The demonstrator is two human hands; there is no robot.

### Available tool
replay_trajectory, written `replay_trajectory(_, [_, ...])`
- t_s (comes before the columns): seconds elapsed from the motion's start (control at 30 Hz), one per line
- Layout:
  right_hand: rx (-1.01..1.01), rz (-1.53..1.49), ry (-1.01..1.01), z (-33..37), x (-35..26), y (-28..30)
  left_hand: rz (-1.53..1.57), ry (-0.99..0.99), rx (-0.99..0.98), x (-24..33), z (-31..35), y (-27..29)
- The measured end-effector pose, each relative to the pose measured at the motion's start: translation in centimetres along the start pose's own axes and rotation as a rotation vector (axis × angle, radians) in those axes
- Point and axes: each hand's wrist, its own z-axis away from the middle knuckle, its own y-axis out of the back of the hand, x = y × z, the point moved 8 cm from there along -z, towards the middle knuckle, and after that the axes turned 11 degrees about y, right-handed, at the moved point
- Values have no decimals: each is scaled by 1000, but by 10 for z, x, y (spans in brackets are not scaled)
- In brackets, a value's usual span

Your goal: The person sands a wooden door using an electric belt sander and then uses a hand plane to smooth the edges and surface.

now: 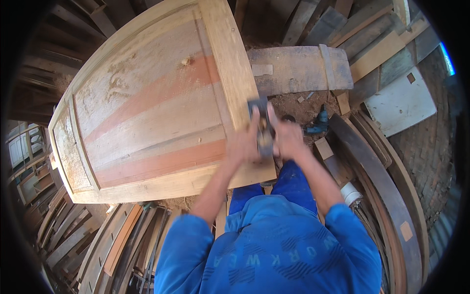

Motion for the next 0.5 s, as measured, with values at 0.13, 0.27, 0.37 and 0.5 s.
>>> replay_trajectory(0.13, [213, 109, 146, -129, 23, 65, -23, 48, 71, -5, -102, 78])
replay_trajectory(0.27, [43, 43, 143, -63, -11, 7, -71, 131, -13, -21, -35, 49])
replay_trajectory(0.37, [19, -136, 126, 67, -43, -48, 22, 99, -111, -11, 89, -22])
replay_trajectory(0.5, [-118, -165, 91, 83, -54, -61, 42, 89, -85, -9, 116, -23])
